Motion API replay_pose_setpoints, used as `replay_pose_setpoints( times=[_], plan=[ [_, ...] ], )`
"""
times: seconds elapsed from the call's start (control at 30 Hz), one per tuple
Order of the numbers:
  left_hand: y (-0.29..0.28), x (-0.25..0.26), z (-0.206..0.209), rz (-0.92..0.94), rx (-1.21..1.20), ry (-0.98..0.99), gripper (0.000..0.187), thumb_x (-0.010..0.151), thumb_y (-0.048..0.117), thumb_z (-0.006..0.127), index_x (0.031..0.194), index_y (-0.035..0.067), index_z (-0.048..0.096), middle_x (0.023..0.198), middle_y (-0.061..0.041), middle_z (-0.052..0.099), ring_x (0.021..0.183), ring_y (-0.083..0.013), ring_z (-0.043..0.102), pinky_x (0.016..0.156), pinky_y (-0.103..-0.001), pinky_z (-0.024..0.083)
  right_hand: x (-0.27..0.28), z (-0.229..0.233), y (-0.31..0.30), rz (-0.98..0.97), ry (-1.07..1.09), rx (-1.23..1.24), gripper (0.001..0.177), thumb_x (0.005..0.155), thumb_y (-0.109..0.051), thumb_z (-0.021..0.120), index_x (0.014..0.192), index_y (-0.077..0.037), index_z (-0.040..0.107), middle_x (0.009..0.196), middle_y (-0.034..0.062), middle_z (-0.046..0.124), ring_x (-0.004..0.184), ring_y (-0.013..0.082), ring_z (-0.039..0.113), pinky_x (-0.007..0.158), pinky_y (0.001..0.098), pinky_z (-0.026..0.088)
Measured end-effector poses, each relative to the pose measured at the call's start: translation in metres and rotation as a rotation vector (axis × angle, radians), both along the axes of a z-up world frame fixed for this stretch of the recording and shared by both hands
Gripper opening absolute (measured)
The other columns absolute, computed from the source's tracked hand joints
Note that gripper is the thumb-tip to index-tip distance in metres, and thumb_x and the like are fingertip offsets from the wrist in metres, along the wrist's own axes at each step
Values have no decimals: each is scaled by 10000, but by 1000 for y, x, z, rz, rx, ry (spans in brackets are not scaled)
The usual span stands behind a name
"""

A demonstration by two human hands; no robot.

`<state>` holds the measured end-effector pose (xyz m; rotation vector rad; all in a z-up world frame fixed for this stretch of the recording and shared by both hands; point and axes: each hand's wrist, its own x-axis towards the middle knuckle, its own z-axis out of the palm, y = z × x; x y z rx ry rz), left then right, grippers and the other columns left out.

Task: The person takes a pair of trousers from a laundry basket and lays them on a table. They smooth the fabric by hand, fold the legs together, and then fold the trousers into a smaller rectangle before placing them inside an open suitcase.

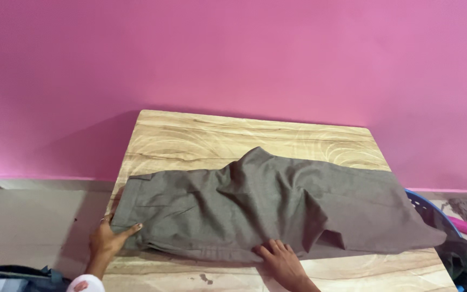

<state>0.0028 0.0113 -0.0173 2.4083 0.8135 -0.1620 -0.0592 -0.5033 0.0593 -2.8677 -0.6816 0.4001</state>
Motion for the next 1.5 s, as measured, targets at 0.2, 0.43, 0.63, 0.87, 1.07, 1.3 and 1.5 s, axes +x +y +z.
replay_pose_setpoints(
  times=[0.2,0.43,0.63,0.87,1.07,1.3,1.5],
  plan=[
    [-37,-13,30,158,180,-248,995,614,502,976,1442,103,596,1253,-254,703,1184,-461,644,991,-556,510,-12,-21,-32,77,-134,167,541,851,-44,587,1370,-199,573,1280,145,548,1238,344,514,1031,463,419],
    [-154,-6,111,-51,609,-636,587,800,246,812,1363,220,649,1485,-109,570,1344,-346,519,1142,-532,398,-26,-5,-84,38,-549,280,512,803,-94,666,1310,-144,616,1333,112,565,1283,337,537,1135,497,379],
    [-285,-1,81,-483,180,-707,563,852,322,716,1373,151,590,1503,-193,488,1300,-416,493,1083,-530,410,-28,18,-172,-394,-549,446,695,780,-268,774,1379,-40,508,1393,216,493,1281,428,474,1051,510,390],
    [-434,-6,60,-623,150,-383,637,892,525,639,1436,220,508,1624,-206,227,1470,-411,255,1152,-610,257,7,-25,-243,-701,-350,337,673,759,-393,802,1281,-96,499,1381,154,498,1256,358,532,1030,449,468],
    [-481,2,55,-486,351,73,840,912,749,475,1593,329,220,1664,-250,12,1525,-454,68,1174,-676,133,38,-55,-280,-355,-412,102,657,732,-323,782,1304,-110,540,1354,131,551,1201,378,538,991,526,396],
    [-492,-1,45,-449,635,131,907,827,846,460,1593,450,180,1701,-198,81,1564,-406,129,1199,-661,173,60,-16,-332,192,-318,312,534,697,-258,790,1155,-47,612,1120,149,626,1060,376,602,932,527,427],
    [-491,3,32,-442,710,172,915,808,891,425,1590,488,174,1705,-184,93,1563,-400,142,1188,-659,183,70,-39,-354,166,-333,199,312,740,-260,764,1006,-133,660,1034,87,620,960,306,633,805,450,509]
  ],
)
